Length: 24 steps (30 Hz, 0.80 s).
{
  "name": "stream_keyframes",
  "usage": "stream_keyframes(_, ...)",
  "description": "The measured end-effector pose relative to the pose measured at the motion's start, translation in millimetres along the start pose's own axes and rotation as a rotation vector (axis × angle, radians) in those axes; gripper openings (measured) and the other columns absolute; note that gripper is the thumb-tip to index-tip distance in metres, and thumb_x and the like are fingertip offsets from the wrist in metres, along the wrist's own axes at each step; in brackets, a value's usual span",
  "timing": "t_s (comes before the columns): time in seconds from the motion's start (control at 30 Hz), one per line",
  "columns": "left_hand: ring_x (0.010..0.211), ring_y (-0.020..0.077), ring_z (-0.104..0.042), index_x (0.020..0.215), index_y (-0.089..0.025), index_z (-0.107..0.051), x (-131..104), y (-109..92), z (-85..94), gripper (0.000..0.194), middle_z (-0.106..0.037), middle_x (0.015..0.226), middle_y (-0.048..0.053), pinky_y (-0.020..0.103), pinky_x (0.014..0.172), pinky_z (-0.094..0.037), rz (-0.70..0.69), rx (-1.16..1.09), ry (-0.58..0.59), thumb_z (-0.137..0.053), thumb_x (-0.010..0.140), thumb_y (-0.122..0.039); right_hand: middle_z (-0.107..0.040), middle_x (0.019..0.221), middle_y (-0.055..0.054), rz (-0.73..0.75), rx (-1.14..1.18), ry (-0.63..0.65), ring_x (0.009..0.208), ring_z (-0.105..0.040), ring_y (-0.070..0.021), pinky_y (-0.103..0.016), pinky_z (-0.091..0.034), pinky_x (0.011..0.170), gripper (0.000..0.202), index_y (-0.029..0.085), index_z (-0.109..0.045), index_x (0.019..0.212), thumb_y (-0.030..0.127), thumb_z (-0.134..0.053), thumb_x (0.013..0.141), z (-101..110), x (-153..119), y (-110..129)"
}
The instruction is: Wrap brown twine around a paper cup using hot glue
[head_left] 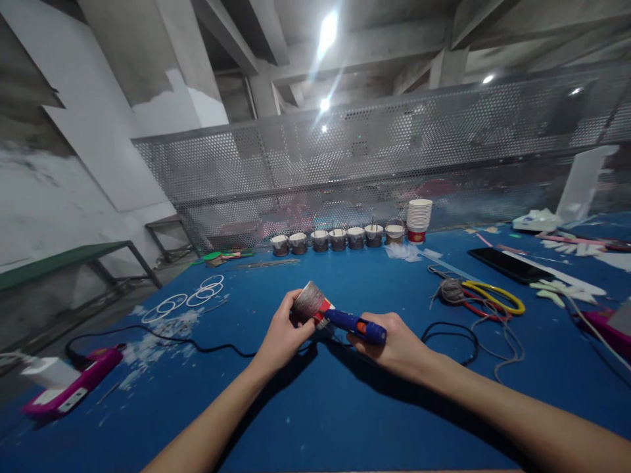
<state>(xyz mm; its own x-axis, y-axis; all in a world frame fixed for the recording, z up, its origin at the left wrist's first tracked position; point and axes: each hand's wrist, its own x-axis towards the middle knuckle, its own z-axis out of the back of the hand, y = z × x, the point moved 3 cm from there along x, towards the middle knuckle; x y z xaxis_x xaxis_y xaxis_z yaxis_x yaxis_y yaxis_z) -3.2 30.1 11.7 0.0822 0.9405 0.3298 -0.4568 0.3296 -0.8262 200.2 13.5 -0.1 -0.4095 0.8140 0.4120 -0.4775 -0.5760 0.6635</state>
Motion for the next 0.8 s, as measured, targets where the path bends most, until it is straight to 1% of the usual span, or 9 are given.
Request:
stream_keyframes(0.2,0.075,0.0158,-0.059,0.107,-0.019,-0.054,0.1,-0.7,2.2,0.039,-0.063,0.088,0.001,0.030,0.072,-0.048,-0.018,-0.013,0.019,-0.060,0.069,-0.025,-0.046,0.053,0.002,-0.053,0.064,-0.063,0.048,-0.034,-0.0090,-0.022,-0.028,0.046,0.024,0.020,-0.046,0.060,0.035,-0.052,0.077,4.4,4.0,1.4)
stream_keyframes(0.3,0.075,0.0161,-0.059,0.107,-0.018,-0.053,0.6,0.5,3.4,0.039,-0.063,0.090,0.002,0.030,0.072,-0.049,-0.023,-0.018,0.016,-0.061,0.069,-0.024,-0.044,0.053,0.003,-0.035,0.075,-0.043,0.048,-0.033,-0.0087,-0.021,-0.028,0.045,0.025,0.020,-0.045,0.060,0.035,-0.052,0.077,3.6,4.0,3.2)
stream_keyframes(0.4,0.074,0.0159,-0.059,0.107,-0.018,-0.053,1.4,2.7,4.7,0.039,-0.063,0.091,0.003,0.030,0.072,-0.048,-0.038,-0.029,0.018,-0.060,0.069,-0.024,-0.046,0.054,0.002,-0.021,0.086,-0.024,0.048,-0.032,-0.0085,-0.022,-0.028,0.045,0.024,0.019,-0.048,0.061,0.034,-0.052,0.078,2.9,3.8,3.0)
stream_keyframes(0.57,0.077,0.0156,-0.059,0.108,-0.019,-0.053,2.1,6.0,5.6,0.039,-0.063,0.092,0.003,0.029,0.072,-0.048,-0.063,-0.050,0.033,-0.060,0.069,-0.022,-0.046,0.054,0.003,-0.088,0.152,-0.065,0.050,-0.035,-0.0090,-0.021,-0.030,0.045,0.025,0.017,-0.053,0.063,0.037,-0.054,0.078,6.6,5.0,-0.3)
stream_keyframes(0.8,0.080,0.0165,-0.061,0.107,-0.018,-0.053,2.2,4.7,6.9,0.040,-0.064,0.093,0.003,0.030,0.076,-0.049,-0.056,-0.055,0.046,-0.061,0.069,-0.024,-0.044,0.054,0.003,-0.091,0.181,-0.016,0.051,-0.033,-0.0093,-0.023,-0.029,0.045,0.026,0.018,-0.051,0.061,0.038,-0.054,0.076,7.6,4.6,6.8)
